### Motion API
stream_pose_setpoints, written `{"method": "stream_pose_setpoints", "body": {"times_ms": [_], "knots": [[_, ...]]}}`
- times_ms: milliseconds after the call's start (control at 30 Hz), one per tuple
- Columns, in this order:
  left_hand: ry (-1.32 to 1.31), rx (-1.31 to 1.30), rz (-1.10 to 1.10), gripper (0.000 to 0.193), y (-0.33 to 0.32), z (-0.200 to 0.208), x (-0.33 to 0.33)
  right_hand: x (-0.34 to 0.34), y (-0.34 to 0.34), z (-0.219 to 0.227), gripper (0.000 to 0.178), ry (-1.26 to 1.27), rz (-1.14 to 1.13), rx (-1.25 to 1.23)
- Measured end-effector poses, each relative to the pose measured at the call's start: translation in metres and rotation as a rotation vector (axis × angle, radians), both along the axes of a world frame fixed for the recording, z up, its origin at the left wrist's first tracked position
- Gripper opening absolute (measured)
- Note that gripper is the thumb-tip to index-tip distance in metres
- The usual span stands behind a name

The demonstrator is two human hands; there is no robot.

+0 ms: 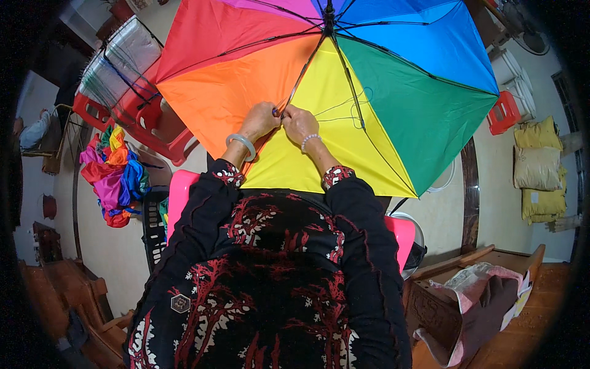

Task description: The person is repairing or assembling a rainbow-colored umbrella, securing the fabric to the spokes and trimming excess material.

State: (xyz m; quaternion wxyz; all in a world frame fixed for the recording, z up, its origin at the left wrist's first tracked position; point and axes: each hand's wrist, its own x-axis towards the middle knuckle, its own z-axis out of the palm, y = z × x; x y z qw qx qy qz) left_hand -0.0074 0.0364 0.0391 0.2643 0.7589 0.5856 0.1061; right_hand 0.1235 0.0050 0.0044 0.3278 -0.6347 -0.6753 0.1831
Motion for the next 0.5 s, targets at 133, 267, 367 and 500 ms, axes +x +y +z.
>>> {"method": "stream_pose_setpoints", "body": {"times_ms": [133,267,367,500], "knots": [[-0.005,0.033,-0.019,0.02,0.0,0.0,-0.001,0.004,0.002,-0.003,0.016,0.142,0.005,-0.07],[0.007,-0.015,-0.104,0.021,0.007,0.004,-0.003,0.007,0.007,-0.014,0.016,0.14,-0.01,-0.043],[0.087,-0.007,-0.162,0.02,0.012,0.012,-0.004,0.008,0.007,-0.014,0.015,0.133,-0.004,-0.028],[-0.013,-0.022,-0.221,0.024,0.008,0.02,-0.014,0.009,0.005,-0.011,0.014,0.184,-0.015,-0.067]]}}
